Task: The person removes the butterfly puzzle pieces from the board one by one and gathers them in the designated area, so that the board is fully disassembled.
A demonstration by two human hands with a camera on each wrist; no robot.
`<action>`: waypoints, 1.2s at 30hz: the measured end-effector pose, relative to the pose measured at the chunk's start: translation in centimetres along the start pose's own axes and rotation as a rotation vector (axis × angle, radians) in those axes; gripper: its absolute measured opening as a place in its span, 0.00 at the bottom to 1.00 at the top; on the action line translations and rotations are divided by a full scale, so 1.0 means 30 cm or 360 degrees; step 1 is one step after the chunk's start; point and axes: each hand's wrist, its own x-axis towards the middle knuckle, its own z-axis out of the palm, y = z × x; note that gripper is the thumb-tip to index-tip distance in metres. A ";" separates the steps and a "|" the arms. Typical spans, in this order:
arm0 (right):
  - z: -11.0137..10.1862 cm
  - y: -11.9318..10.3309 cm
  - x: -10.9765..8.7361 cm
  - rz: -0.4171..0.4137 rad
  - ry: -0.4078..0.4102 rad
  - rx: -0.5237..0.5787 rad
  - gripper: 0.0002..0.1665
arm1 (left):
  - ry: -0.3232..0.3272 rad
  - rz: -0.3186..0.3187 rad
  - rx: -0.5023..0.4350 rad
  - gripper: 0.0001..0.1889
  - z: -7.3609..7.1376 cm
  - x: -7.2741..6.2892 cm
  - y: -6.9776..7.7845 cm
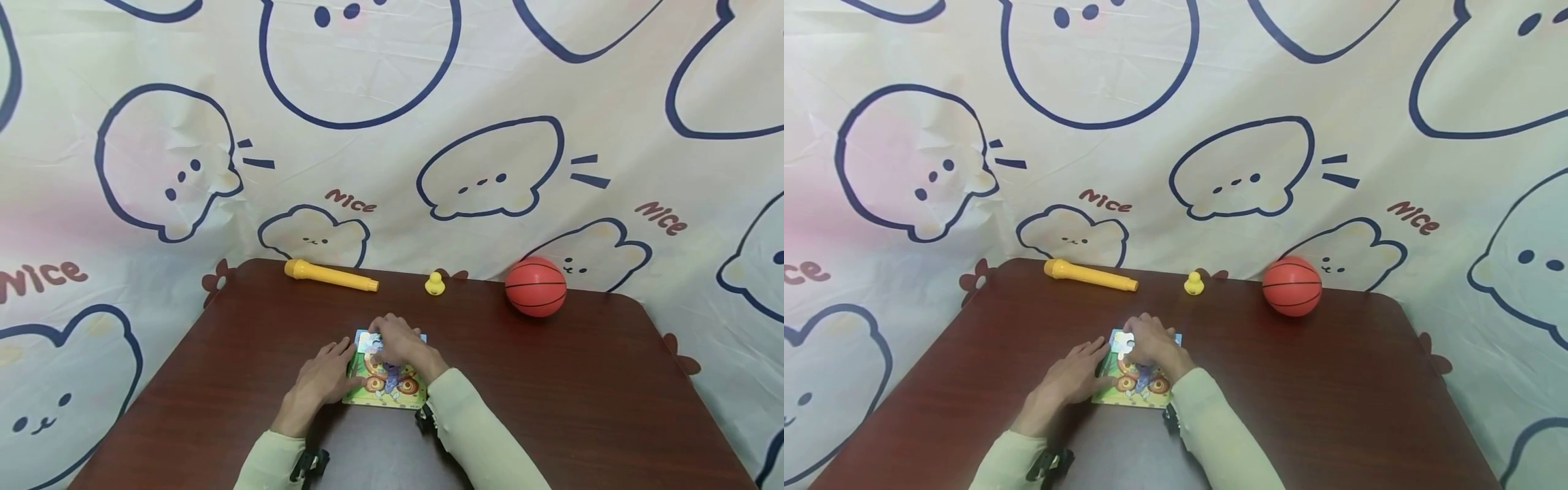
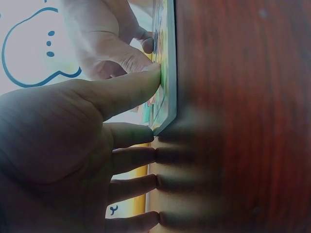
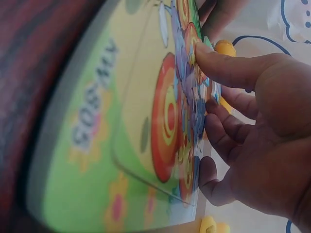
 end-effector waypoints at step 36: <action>-0.022 0.082 -0.066 -0.0103 0.0283 0.0190 0.27 | -0.0025 0.0018 0.0016 0.41 -0.003 0.000 -0.003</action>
